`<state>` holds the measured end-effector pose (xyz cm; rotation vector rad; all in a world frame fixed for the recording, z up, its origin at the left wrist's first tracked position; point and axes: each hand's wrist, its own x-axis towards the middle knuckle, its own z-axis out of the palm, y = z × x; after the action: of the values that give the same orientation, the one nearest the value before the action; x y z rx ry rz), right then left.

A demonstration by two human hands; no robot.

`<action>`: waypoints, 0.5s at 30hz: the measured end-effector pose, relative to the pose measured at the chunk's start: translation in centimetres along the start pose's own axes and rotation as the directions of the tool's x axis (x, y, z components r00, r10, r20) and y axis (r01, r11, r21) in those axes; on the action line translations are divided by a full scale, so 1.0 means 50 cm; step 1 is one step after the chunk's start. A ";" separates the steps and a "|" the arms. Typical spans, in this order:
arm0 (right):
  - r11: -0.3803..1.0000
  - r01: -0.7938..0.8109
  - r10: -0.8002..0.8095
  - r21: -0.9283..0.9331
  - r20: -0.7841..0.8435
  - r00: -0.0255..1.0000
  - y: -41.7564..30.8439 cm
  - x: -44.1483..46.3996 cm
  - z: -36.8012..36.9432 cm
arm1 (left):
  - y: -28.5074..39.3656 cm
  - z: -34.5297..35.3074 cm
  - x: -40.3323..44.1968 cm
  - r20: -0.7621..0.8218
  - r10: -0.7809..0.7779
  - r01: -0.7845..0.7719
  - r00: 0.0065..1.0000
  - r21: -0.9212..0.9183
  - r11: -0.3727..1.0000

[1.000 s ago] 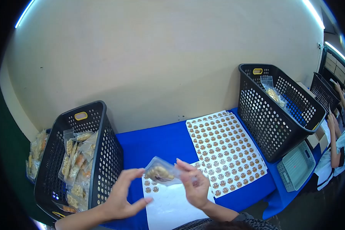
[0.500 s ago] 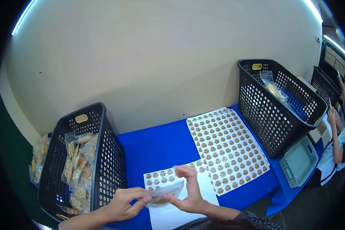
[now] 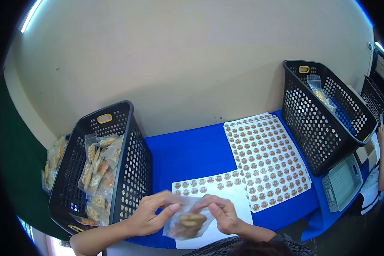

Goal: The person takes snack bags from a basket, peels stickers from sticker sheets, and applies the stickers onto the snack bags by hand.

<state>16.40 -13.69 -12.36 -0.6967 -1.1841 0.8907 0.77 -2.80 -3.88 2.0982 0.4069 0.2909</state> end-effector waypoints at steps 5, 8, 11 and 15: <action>1.000 -0.008 0.001 -0.024 -0.309 0.951 0.003 0.014 0.009 | 0.015 -0.001 0.003 -0.163 0.138 -0.102 0.977 0.214 0.972; 0.999 0.037 -0.044 -0.040 -0.190 0.981 0.008 0.011 0.021 | 0.029 0.014 0.007 0.149 0.189 -0.224 0.971 0.270 0.936; 0.952 0.213 -0.204 -0.219 0.066 0.977 0.006 0.006 0.051 | 0.021 0.019 0.008 0.155 0.241 -0.268 0.958 0.194 0.944; 0.804 0.334 -0.301 -0.492 0.147 0.942 0.013 0.000 0.053 | 0.024 0.009 0.004 0.083 0.086 -0.096 0.993 0.125 0.988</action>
<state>13.69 -13.34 -12.27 -0.8632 -1.5647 0.3058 1.32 -3.69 -3.08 2.2506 0.2908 0.2408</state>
